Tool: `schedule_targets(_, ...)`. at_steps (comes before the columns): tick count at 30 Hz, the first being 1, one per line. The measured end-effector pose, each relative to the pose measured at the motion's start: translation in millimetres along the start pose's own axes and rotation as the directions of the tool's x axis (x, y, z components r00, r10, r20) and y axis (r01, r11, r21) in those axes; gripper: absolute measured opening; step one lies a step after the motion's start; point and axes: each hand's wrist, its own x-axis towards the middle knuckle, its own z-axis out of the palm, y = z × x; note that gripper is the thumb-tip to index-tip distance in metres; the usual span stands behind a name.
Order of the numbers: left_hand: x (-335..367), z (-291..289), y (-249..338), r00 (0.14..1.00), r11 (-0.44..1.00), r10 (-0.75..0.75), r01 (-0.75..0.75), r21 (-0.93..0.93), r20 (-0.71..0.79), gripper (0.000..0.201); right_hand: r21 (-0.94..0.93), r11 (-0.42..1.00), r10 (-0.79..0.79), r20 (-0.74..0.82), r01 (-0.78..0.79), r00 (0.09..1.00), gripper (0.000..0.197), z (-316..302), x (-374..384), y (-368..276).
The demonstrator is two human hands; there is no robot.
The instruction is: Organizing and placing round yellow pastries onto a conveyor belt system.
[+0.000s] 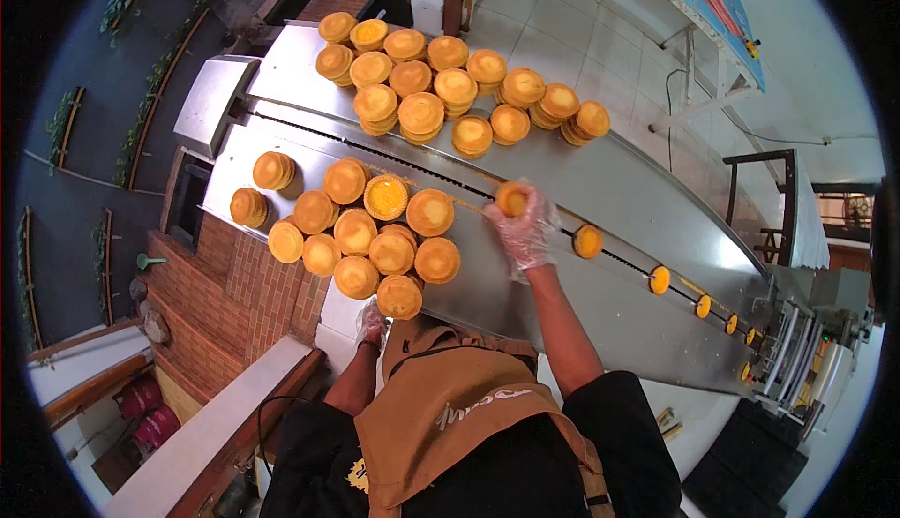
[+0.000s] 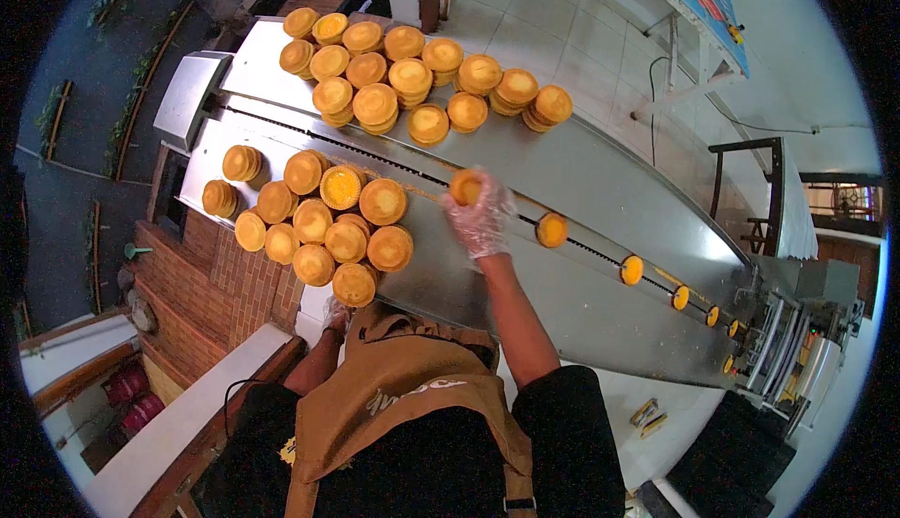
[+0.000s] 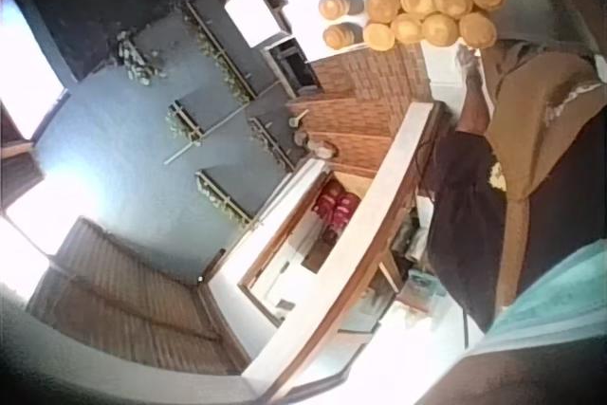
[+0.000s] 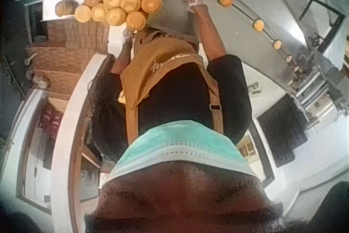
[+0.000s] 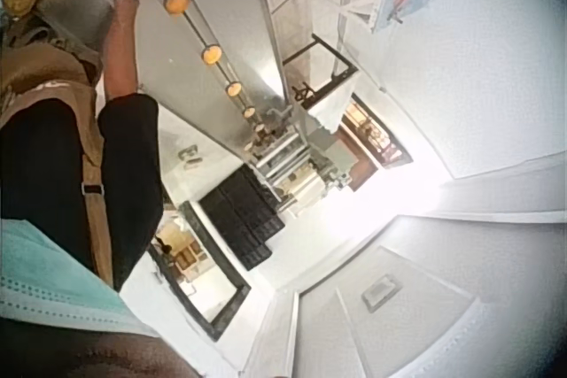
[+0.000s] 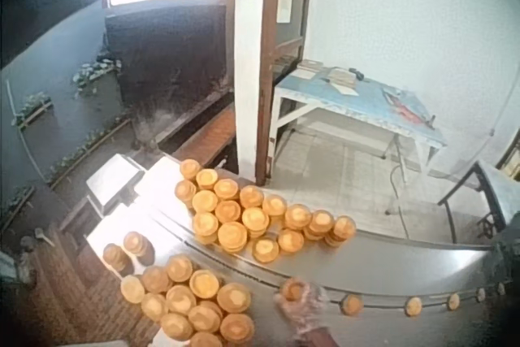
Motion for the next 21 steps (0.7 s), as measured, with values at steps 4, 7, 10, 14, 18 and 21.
schedule_targets(4, 23.2, 27.6, -9.6, 0.956, 0.662, -0.184, -0.049, -0.748, -0.226, 0.033, 0.465, 0.882, -0.001, 0.17, -0.079, 0.985, 0.043, 29.0, 18.0, -13.1)
schedule_targets(7, 28.7, 12.7, 15.2, 0.94, 0.629, -0.32, 0.117, -0.768, -0.119, 0.03, 0.731, 0.549, 0.11, 0.417, -0.405, 0.902, 0.031, 27.4, 28.9, 31.8)
schedule_targets(10, 15.0, -9.3, 41.6, 0.881, 0.568, -0.473, 0.28, -0.774, -0.029, 0.032, 0.264, 0.956, 0.103, 0.104, -0.128, 0.989, 0.029, -30.9, 68.4, 27.8)
schedule_targets(14, 5.0, -36.7, 77.0, 0.812, 0.534, -0.584, 0.394, -0.748, 0.011, 0.041, -0.342, 0.94, -0.092, -0.235, 0.006, 0.968, 0.045, -79.6, 145.9, 44.1)
schedule_targets(18, 1.3, -47.5, 90.6, 0.711, 0.365, -0.684, 0.525, -0.769, 0.16, 0.043, -0.269, 0.958, 0.124, 0.074, -0.1, 0.989, 0.05, -75.8, 173.6, 60.5)
schedule_targets(21, -4.2, -42.8, 88.9, 0.737, 0.33, -0.662, 0.454, -0.828, 0.141, 0.043, -0.279, 0.96, -0.034, -0.097, 0.005, 0.995, 0.048, -62.6, 161.7, 76.6)
